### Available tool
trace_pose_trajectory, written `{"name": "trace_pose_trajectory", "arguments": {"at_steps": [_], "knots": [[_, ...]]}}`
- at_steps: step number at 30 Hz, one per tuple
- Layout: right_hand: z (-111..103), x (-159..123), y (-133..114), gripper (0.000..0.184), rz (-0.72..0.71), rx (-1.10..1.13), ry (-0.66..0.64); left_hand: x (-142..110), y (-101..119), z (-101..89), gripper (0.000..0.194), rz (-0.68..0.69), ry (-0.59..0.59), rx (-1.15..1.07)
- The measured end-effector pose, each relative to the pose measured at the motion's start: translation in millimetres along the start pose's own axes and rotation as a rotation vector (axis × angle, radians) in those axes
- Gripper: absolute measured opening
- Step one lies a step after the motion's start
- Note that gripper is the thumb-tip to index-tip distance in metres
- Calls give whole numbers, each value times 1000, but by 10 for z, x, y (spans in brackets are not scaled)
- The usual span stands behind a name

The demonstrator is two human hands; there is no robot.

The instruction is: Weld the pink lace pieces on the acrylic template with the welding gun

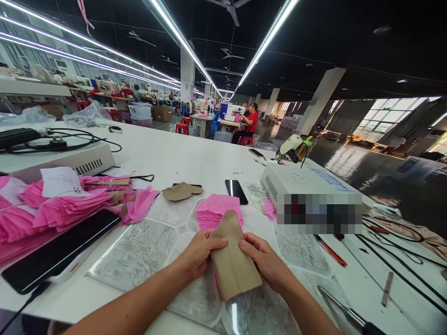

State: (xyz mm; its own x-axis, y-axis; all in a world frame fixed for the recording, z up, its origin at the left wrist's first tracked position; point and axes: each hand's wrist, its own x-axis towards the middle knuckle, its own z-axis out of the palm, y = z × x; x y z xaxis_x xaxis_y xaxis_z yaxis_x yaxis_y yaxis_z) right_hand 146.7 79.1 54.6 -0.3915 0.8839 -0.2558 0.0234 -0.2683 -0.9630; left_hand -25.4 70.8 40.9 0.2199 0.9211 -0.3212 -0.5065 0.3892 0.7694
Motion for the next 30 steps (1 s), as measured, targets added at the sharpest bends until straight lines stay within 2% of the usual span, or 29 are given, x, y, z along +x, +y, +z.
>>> {"name": "trace_pose_trajectory", "arguments": {"at_steps": [6,9,12,17,19,22,25,30], "knots": [[85,-35,51,44,-38,180,76,-31,-2,51,39,12,-65,-89],[99,-79,94,39,-109,134,7,-27,-7,35,39,21,-57,-10],[47,-149,141,37,-178,84,-74,-37,-28,31,38,22,-97,52],[-112,-263,187,37,-151,194,-165,-100,-49,101,37,-29,-201,61],[-146,-295,207,38,-163,168,-152,-114,-38,146,38,-39,-215,134],[-158,-338,245,37,-201,87,-104,-112,-8,238,39,-32,-201,305],[-172,-404,269,37,-227,95,-116,-90,17,357,41,19,-178,409],[-291,-526,315,43,-136,148,-168,-32,-4,510,46,66,-56,302]]}}
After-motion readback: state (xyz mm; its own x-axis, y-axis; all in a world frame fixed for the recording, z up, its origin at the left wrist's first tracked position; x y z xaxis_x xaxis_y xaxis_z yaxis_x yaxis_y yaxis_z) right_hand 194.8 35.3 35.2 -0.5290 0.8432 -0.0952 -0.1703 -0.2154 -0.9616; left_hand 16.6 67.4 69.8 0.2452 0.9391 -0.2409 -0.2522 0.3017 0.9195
